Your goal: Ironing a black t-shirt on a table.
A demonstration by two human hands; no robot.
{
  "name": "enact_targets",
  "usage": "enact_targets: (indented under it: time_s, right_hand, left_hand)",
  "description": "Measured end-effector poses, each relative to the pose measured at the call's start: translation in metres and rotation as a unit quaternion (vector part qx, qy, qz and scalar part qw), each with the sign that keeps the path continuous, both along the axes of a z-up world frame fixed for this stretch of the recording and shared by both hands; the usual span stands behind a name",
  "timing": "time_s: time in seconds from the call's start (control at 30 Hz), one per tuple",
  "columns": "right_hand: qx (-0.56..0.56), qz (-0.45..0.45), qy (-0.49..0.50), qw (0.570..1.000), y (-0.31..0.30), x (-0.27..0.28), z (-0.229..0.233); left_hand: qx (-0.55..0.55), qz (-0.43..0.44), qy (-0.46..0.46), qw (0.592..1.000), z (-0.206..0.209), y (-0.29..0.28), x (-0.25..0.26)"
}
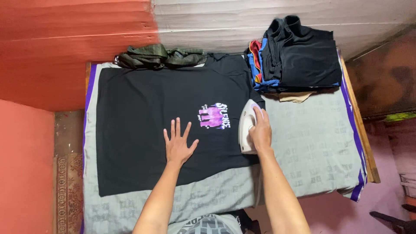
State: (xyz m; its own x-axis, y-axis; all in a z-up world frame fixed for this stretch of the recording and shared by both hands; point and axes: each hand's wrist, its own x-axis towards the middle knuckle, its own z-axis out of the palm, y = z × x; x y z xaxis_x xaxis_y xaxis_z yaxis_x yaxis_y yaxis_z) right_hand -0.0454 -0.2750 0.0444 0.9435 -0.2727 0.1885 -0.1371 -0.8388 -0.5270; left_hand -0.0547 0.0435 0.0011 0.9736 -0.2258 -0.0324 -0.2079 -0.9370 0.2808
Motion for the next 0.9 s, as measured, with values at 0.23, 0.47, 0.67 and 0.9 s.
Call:
enact_targets:
  time_s: [0.23,0.47,0.67,0.9]
  right_hand:
    - [0.042,0.065,0.115,0.99,0.029,-0.036,0.039]
    - [0.028,-0.02,0.053,0.998,0.0,-0.009,0.011]
    - [0.025,0.081,0.06,0.995,0.014,-0.028,0.027]
    - [0.026,0.046,0.128,0.99,0.01,-0.01,0.04]
  left_hand:
    - [0.003,-0.002,-0.014,1.0,0.0,-0.002,0.001]
    - [0.013,0.001,-0.003,1.0,0.003,-0.001,0.002]
    - [0.019,0.0,-0.006,1.0,-0.002,-0.002,0.002]
    - [0.011,-0.013,0.011,1.0,-0.005,-0.002,-0.02]
